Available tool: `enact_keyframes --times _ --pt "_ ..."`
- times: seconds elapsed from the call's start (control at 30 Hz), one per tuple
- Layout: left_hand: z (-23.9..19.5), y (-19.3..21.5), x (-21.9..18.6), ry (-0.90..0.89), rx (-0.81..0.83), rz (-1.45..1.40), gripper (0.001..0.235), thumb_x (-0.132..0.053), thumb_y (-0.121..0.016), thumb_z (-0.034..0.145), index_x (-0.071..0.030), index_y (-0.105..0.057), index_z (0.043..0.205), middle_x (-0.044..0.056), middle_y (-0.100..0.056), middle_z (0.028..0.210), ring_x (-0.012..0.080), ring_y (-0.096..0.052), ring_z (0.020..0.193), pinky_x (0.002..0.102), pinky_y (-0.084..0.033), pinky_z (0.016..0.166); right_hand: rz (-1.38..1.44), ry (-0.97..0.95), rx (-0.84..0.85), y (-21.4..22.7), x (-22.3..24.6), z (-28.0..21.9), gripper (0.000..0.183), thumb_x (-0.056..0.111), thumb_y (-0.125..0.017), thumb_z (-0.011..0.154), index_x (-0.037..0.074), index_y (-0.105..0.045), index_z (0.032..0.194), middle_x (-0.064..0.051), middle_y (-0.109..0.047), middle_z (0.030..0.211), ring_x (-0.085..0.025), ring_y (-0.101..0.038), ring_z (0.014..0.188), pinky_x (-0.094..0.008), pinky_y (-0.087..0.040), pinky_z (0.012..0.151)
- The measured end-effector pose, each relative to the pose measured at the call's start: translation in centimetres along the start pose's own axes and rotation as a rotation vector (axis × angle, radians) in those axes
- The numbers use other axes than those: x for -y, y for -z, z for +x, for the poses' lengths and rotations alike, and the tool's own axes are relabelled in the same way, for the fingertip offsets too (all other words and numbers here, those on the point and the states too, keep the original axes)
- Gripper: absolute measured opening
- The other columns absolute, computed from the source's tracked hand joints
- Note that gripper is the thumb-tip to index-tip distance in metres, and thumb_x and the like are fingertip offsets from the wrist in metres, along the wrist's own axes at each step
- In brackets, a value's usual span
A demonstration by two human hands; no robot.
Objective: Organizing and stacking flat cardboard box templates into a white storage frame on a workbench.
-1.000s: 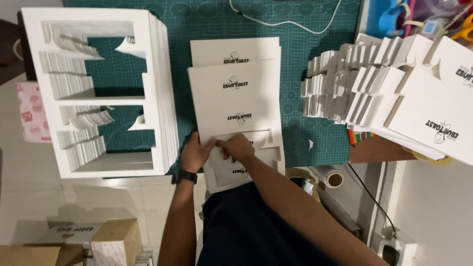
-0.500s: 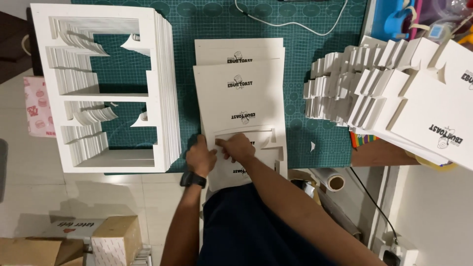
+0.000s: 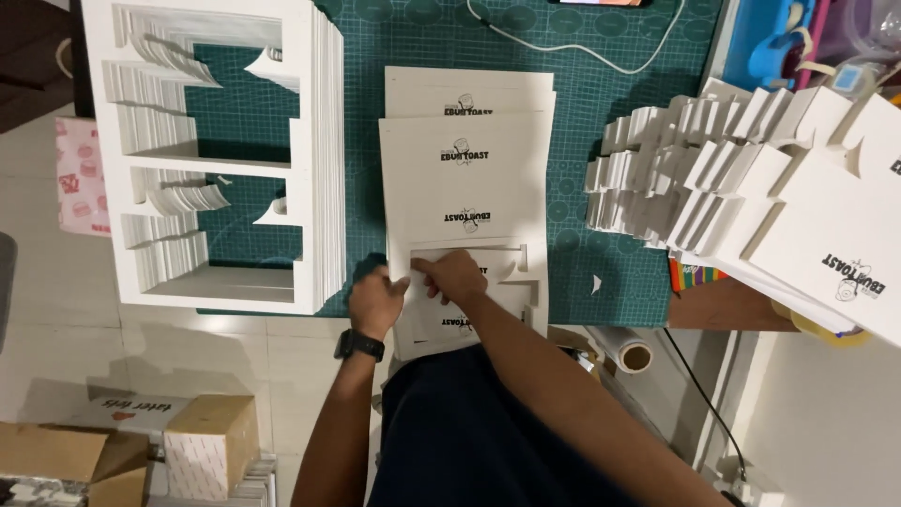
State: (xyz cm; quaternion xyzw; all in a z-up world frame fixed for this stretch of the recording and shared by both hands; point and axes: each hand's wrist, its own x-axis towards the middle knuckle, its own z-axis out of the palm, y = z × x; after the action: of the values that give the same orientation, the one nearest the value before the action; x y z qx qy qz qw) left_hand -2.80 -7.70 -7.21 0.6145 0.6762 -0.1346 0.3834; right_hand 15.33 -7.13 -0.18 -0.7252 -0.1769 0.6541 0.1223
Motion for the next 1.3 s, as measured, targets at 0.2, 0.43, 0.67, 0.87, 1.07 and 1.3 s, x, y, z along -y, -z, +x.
enact_keyframes --times 0.2,0.43,0.67,0.87,1.07,1.3 --pt "1.2 0.0 0.1 -0.018 0.052 -0.044 0.039 -0.047 -0.074 0.083 -0.012 -0.075 0.102 0.013 -0.076 0.093 0.0413 -0.072 0.101 0.053 -0.058 0.085 0.007 -0.008 0.024 0.2 0.4 -0.4 0.039 0.044 -0.079 0.076 0.006 -0.072 0.071 -0.010 -0.070 0.061 -0.018 -0.061 0.048 -0.031 -0.049 0.055" --pt "-1.5 -2.9 -3.2 -0.051 -0.217 0.349 0.022 -0.029 -0.076 0.085 -0.011 -0.073 0.097 0.011 -0.071 0.083 0.0336 -0.076 0.083 0.048 -0.062 0.075 0.004 -0.002 0.007 -0.5 -1.7 2.4 0.038 0.044 -0.079 0.076 0.007 -0.072 0.069 -0.009 -0.071 0.062 -0.017 -0.063 0.049 -0.031 -0.050 0.055" --pt "-2.4 0.6 -2.6 0.051 -0.084 -0.157 0.037 -0.039 -0.067 0.089 -0.004 -0.070 0.100 0.018 -0.072 0.094 0.0426 -0.073 0.096 0.055 -0.057 0.083 0.052 0.006 0.047 -1.0 -2.0 3.2 0.035 0.042 -0.080 0.074 0.009 -0.071 0.066 -0.010 -0.070 0.060 -0.019 -0.063 0.048 -0.030 -0.049 0.054" --pt "-2.7 -0.7 -2.6 0.226 0.003 -0.627 0.033 -0.036 -0.068 0.093 -0.003 -0.071 0.092 0.008 -0.071 0.069 0.0191 -0.073 0.062 0.032 -0.056 0.062 0.069 0.017 0.054 -0.6 -1.5 2.3 0.040 0.044 -0.085 0.072 0.007 -0.072 0.069 -0.012 -0.071 0.063 -0.019 -0.061 0.049 -0.031 -0.049 0.054" --pt "-2.4 -1.4 -3.2 0.165 -0.103 -0.644 0.033 -0.032 -0.068 0.094 -0.001 -0.074 0.086 0.016 -0.065 0.058 0.0289 -0.069 0.062 0.039 -0.051 0.061 0.012 0.001 0.023 -0.1 -0.9 1.9 0.040 0.044 -0.082 0.074 0.006 -0.072 0.070 -0.012 -0.071 0.063 -0.019 -0.063 0.049 -0.031 -0.049 0.054" --pt "0.1 -3.6 -0.3 0.180 -0.024 -0.655 0.035 -0.033 -0.068 0.096 0.001 -0.073 0.095 0.018 -0.069 0.071 0.0228 -0.071 0.059 0.035 -0.058 0.050 -0.001 -0.039 -0.005 -0.6 -0.4 1.7 0.038 0.043 -0.080 0.075 0.007 -0.070 0.067 -0.011 -0.069 0.060 -0.020 -0.060 0.045 -0.030 -0.047 0.050"
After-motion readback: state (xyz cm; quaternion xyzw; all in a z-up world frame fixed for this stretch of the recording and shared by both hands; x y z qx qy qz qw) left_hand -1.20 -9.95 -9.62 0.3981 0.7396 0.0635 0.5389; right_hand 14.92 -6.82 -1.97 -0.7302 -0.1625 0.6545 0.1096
